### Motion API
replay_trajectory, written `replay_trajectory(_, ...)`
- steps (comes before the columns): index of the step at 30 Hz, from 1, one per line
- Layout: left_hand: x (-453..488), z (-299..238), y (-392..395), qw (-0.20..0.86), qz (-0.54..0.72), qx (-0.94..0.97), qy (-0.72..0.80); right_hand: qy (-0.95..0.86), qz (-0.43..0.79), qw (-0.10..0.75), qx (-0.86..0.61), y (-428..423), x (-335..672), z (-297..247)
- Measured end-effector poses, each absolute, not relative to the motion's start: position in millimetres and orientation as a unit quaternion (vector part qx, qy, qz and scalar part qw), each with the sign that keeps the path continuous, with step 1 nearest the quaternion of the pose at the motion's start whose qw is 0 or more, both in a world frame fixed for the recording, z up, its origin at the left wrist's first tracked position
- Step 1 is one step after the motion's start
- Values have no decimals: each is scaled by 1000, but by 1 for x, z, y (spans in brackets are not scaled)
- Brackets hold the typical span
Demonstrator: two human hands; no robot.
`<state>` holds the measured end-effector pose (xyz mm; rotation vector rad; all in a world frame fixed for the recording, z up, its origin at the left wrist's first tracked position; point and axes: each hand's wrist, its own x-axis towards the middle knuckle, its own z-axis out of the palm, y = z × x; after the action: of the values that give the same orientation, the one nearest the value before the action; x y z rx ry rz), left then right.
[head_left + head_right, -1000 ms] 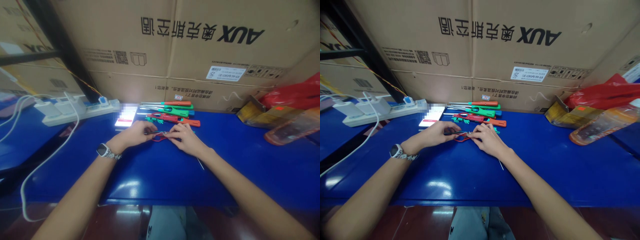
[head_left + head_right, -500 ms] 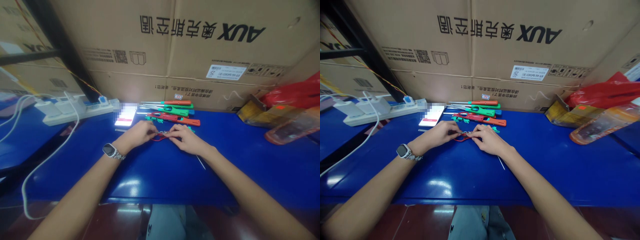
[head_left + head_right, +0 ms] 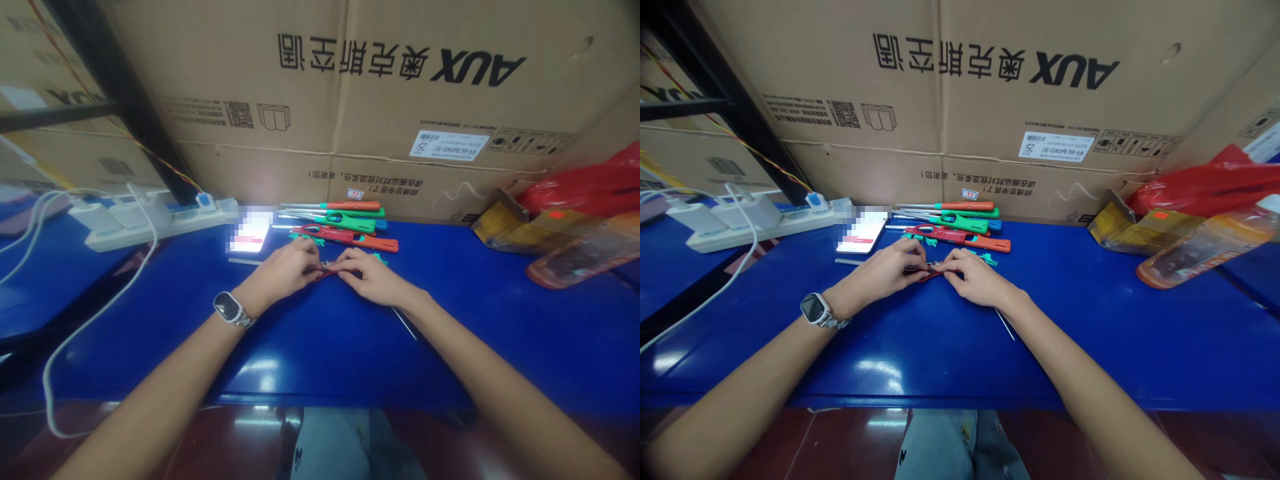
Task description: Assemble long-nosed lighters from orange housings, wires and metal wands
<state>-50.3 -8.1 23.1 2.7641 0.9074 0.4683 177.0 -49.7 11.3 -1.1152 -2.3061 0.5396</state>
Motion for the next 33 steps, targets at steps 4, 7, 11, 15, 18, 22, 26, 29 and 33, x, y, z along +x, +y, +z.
replay_trajectory(4, -47, 28, -13, 51, 138, 943, 299, -865, 174, 237, -407, -51, 176, 12)
replay_trajectory(7, -45, 29, -15, 30, 130, 945, 300, -879, 137, 205, -408, -54, 174, 14)
replay_trajectory(11, -45, 29, -17, 37, 126, 946, 296, -893, 77, 154, -415, -62, 169, 19)
replay_trajectory(15, -45, 29, -21, 31, 114, 947, 298, -890, 30, 100, -443, -70, 163, 25)
replay_trajectory(18, -46, 30, -24, 19, 107, 949, 296, -883, 8, 85, -462, -73, 161, 27)
replay_trajectory(22, -49, 32, -23, 45, 127, 945, 297, -879, -16, 114, -462, -74, 161, 25)
replay_trajectory(26, -60, 35, -13, 104, 218, 922, 303, -872, -10, 161, -462, -71, 164, 23)
replay_trajectory(29, -72, 37, -1, 125, 289, 888, 335, -860, 10, 198, -470, -61, 165, 25)
replay_trajectory(33, -82, 34, 11, 126, 305, 865, 377, -830, 32, 193, -523, -31, 156, 35)
